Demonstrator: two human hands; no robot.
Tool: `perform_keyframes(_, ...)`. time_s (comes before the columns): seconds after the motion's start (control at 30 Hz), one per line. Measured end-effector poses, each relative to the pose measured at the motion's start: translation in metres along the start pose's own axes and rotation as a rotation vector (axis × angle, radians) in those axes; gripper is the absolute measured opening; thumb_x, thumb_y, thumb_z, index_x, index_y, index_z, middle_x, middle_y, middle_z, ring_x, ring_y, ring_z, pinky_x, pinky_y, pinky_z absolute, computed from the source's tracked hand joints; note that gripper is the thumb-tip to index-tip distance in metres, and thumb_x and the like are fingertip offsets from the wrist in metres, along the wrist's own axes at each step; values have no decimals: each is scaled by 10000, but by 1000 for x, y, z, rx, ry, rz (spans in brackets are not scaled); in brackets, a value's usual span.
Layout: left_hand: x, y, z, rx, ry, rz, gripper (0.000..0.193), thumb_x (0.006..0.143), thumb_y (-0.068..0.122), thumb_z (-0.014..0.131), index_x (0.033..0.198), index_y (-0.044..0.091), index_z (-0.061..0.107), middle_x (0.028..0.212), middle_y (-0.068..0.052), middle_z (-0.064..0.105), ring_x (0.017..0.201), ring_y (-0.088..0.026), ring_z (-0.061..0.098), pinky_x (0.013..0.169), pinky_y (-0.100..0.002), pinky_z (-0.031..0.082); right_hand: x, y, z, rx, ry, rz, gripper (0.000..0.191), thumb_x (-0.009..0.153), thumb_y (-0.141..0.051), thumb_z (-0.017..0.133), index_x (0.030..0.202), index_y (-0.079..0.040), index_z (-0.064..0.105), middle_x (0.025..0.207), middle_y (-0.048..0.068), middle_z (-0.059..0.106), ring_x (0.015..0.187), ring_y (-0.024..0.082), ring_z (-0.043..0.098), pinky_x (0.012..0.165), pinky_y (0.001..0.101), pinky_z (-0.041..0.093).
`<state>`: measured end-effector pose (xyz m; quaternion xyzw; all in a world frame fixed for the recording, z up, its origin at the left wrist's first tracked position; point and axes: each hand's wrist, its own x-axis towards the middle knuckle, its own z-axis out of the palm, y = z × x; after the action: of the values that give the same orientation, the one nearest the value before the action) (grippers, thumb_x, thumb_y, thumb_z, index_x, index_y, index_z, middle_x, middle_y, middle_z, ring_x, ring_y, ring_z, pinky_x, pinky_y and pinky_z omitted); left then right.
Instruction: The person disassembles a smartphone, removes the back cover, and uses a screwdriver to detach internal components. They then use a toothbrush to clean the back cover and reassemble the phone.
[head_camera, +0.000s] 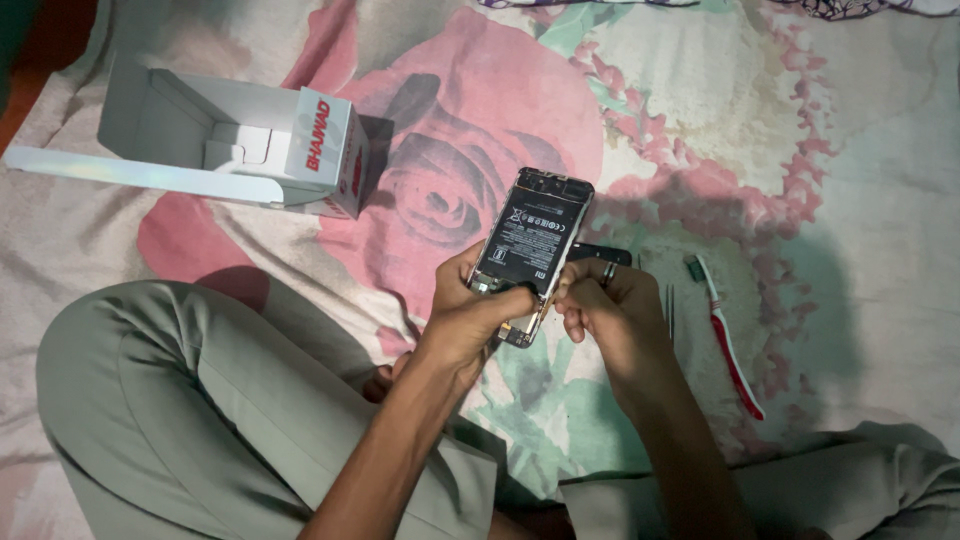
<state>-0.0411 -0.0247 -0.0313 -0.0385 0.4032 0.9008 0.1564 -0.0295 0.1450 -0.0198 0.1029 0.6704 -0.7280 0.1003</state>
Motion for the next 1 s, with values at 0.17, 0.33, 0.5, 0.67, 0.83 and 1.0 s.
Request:
perform_keyframes(0.17,-1,2,-3,-7,-9,-5,286,767,-116,747,1043,-70,688,909,-139,751,795,-205,727,758,-356,598,-1,2,2,-6,6,-1,171,938,-64,561,850,16,683,709,41,625,586,95,513,547,265,414)
perform_keyframes(0.33,-2,3,-6,-43,-38,-3,286,763,-110,726,1044,-69,691,911,-141,755,809,-206,732,773,-359,608,0,5,4,17,-15,2,168,933,-80,570,837,11,673,715,40,636,574,97,510,541,266,412)
perform_keyframes(0.5,2,5,-11,13,1,-3,295,758,-111,733,1048,-64,699,923,-128,758,813,-187,725,768,-328,587,6,7,9,-8,3,15,148,921,-85,592,848,4,686,713,42,635,582,94,515,548,262,413)
perform_keyframes(0.67,-2,8,-20,32,28,-20,291,748,-102,743,1032,-55,704,905,-120,760,785,-174,724,745,-320,590,2,9,19,-1,14,32,155,926,-89,584,851,2,685,725,40,641,592,93,518,550,263,416)
perform_keyframes(0.83,-12,7,-26,76,60,-21,290,748,-106,759,1028,-50,708,896,-107,758,774,-157,713,726,-305,576,-6,10,26,12,22,47,122,898,-63,594,856,4,686,726,44,648,595,96,525,558,268,424)
perform_keyframes(1.0,-7,5,-27,39,29,-16,292,749,-100,741,1035,-51,707,905,-110,764,790,-158,722,748,-305,586,-5,10,24,18,14,31,122,905,-63,601,858,8,688,723,46,645,593,96,522,560,267,418)
